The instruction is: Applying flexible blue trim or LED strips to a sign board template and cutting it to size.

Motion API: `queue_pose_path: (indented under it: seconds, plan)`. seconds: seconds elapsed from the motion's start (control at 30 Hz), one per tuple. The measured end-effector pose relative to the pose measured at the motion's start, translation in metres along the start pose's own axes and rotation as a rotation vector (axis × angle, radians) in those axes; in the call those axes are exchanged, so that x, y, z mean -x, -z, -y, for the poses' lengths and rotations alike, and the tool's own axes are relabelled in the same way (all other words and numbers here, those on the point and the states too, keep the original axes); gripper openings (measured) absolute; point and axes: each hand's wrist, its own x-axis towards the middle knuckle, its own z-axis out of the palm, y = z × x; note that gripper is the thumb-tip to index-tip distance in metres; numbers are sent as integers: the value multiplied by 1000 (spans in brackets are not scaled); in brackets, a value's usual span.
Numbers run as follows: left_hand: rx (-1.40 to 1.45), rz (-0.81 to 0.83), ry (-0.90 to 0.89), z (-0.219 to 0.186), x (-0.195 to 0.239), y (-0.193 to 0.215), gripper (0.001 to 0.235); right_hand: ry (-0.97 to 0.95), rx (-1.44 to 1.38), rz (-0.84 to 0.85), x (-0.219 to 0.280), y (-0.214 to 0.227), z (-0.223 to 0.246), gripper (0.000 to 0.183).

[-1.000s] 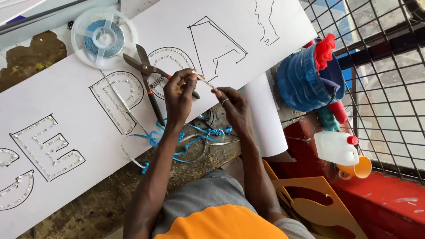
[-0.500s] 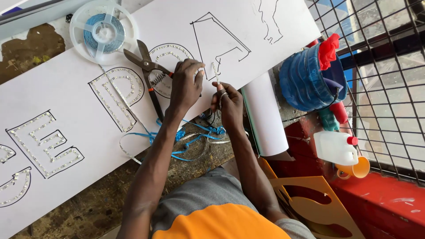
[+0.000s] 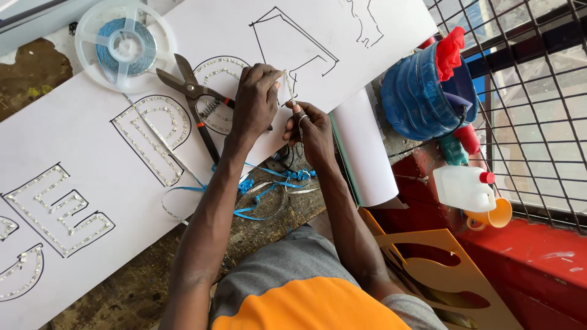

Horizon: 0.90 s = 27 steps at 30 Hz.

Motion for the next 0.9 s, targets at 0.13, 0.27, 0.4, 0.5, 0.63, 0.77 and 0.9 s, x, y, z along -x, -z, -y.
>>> queue_pose_path:
  seconds: [0.13, 0.27, 0.4, 0.5, 0.63, 0.77, 0.9]
  plan:
    - [-71, 11, -27, -4, -1, 0, 32, 19, 21, 1, -4, 0, -3, 32]
    - [-181, 31, -66, -8, -2, -3, 35, 17, 8, 13, -5, 2, -5, 32]
    - [-268, 7, -53, -13, -6, -14, 21, 4, 40, 21, 5, 0, 12, 35]
    - [-328, 47, -42, -13, -12, -16, 13, -38, 263, 83, 12, 2, 28, 45]
    - [-357, 23, -36, -9, -16, -17, 19, 33, 373, 90, 4, 12, 12, 54]
    - [-335, 15, -21, -5, -15, -20, 21, 22, 389, 133, 3, 21, 15, 73]
    - [-349, 24, -19, -5, -16, -22, 19, 35, 272, 170, -9, 38, -10, 66]
